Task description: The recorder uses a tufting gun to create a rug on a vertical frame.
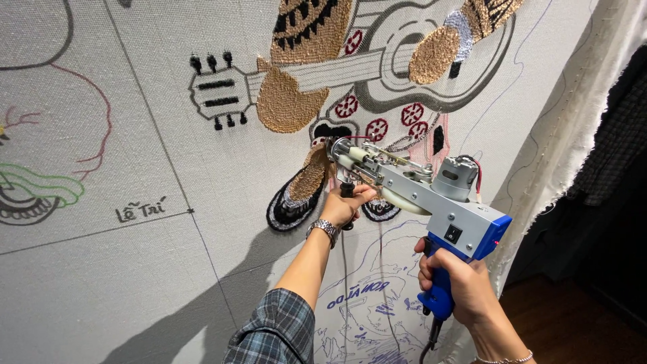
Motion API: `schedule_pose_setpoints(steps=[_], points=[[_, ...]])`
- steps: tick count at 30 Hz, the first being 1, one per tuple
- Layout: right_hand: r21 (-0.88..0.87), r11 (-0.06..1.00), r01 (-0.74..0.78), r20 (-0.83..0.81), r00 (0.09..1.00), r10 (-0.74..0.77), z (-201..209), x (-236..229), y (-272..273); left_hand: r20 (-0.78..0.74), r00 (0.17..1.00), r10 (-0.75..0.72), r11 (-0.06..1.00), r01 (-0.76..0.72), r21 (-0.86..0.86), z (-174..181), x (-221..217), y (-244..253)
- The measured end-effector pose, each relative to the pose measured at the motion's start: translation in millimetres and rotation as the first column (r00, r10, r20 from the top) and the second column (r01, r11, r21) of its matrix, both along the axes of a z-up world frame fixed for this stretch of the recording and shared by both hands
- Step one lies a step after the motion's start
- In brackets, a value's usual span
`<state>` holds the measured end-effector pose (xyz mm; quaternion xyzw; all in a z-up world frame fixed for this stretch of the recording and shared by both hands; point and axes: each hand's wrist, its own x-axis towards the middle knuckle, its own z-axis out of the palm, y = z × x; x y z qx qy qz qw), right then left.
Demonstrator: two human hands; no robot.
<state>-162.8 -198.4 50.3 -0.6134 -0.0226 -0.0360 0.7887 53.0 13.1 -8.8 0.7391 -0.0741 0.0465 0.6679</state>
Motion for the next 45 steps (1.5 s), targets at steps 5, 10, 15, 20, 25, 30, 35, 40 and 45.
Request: schedule_pose_setpoints(steps=[5,10,15,20,25,30,35,40,45], points=[[0.037,0.999,-0.025,0.012,1.0,0.024,-3,0,-2,0.014,0.999,-0.038,0.996,0.039,-0.084,-10,7,2],[0.054,0.998,-0.034,-0.021,0.999,0.035,-2,-2,-11,0.005,0.997,-0.074,0.996,0.074,-0.059,12,-17,-1],[0.058,0.998,-0.034,-0.022,0.999,0.035,-12,-5,-30,0.002,0.947,-0.321,0.943,0.319,-0.094,15,-27,1],[0.105,0.993,-0.051,0.017,0.999,0.05,-21,-17,-51,-0.041,0.926,-0.376,0.924,0.371,-0.093,28,-60,-6],[0.184,0.98,-0.071,0.014,0.998,0.069,-35,-29,-68,-0.074,0.94,-0.332,0.943,0.332,-0.016,33,-74,-18],[0.263,0.964,-0.031,0.053,0.998,0.017,-67,-19,-85,-0.021,0.948,-0.318,0.942,0.318,0.106,25,-54,-23],[0.338,0.933,-0.127,0.164,0.984,0.074,-93,-12,-97,0.138,0.962,-0.237,0.94,0.191,0.282,36,-61,-7],[0.265,0.964,0.023,0.033,0.999,-0.033,-98,-8,-105,0.634,0.741,0.222,0.896,-0.411,0.166,75,-70,23],[0.213,0.977,0.015,-0.013,1.0,-0.012,-74,-24,-87,0.668,0.604,0.434,0.763,-0.641,0.084,93,-60,33]])
